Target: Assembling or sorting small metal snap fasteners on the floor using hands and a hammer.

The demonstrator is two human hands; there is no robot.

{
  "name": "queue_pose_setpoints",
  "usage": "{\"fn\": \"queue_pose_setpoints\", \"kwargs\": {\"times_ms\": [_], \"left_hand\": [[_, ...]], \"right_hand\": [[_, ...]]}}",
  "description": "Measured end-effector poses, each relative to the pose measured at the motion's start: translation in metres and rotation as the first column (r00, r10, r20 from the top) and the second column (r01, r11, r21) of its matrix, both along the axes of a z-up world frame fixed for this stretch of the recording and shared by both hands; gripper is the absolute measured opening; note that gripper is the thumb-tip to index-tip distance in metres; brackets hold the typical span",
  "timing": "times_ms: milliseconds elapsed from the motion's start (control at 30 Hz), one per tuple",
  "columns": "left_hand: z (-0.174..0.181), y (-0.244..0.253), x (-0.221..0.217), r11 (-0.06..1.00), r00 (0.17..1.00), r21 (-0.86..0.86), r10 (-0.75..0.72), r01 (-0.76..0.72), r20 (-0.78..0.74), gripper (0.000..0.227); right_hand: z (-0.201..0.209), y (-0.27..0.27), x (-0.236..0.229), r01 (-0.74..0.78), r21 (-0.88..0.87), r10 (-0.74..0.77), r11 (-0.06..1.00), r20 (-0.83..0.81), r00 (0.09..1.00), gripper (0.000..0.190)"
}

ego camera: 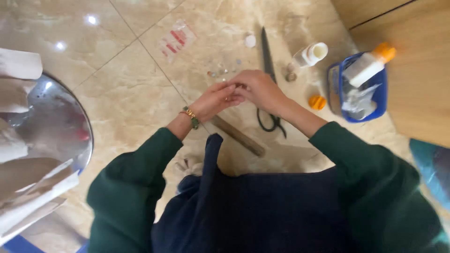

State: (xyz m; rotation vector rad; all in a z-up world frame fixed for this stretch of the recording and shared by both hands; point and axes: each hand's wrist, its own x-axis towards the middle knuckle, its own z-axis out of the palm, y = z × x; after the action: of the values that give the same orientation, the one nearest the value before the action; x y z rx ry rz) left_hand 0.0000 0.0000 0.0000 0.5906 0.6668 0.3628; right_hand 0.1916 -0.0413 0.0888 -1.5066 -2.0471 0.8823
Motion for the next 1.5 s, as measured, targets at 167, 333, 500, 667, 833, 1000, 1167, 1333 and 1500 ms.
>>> {"fn": "queue_pose_setpoints", "kwargs": {"times_ms": [167, 333, 500, 667, 833, 1000, 1167, 1333, 1500], "left_hand": [[-0.068, 0.006, 0.013, 0.997, 0.998, -0.076, -0.023, 0.027, 0.052, 0.036], [-0.119, 0.003, 0.007, 0.999, 0.992, 0.044, -0.001, 0.007, -0.129, 0.038], [-0.123, 0.003, 0.001, 0.920, 0.938, 0.381, 0.042, 0.098, -0.343, 0.029], [-0.106, 0.004, 0.005, 0.888, 0.919, 0.427, 0.017, 0.167, -0.394, 0.029], [-0.115, 0.002, 0.014, 0.902, 0.923, 0.399, 0.003, 0.163, -0.384, 0.032], [-0.107, 0.006, 0.020, 0.902, 0.887, 0.390, 0.018, 0.185, -0.462, 0.025], [-0.109, 0.008, 0.024, 0.888, 0.858, 0.401, 0.015, 0.225, -0.514, 0.025], [-0.103, -0.004, 0.034, 0.718, 0.670, 0.495, 0.054, 0.489, -0.740, 0.026], [-0.089, -0.007, 0.024, 0.831, 0.834, 0.535, 0.185, 0.149, -0.519, 0.020]], "right_hand": [[-0.065, -0.021, -0.005, 0.349, -0.052, -0.352, 0.936, -0.091, 0.932, 0.020], [-0.088, -0.033, -0.028, 0.470, 0.021, -0.471, 0.882, 0.041, 0.881, 0.022], [-0.105, -0.030, -0.043, 0.491, 0.021, -0.492, 0.871, 0.045, 0.870, 0.023], [-0.106, -0.030, -0.046, 0.507, -0.046, -0.509, 0.860, -0.047, 0.859, 0.029], [-0.121, -0.038, -0.036, 0.545, -0.112, -0.556, 0.831, -0.130, 0.821, 0.034], [-0.118, -0.037, -0.037, 0.546, -0.173, -0.572, 0.820, -0.178, 0.801, 0.027], [-0.119, -0.036, -0.035, 0.538, -0.230, -0.582, 0.811, -0.220, 0.783, 0.022], [-0.106, -0.026, -0.031, 0.527, -0.335, -0.610, 0.781, -0.231, 0.758, 0.019], [-0.070, -0.003, -0.029, 0.513, 0.018, -0.513, 0.858, 0.086, 0.854, 0.018]]}}
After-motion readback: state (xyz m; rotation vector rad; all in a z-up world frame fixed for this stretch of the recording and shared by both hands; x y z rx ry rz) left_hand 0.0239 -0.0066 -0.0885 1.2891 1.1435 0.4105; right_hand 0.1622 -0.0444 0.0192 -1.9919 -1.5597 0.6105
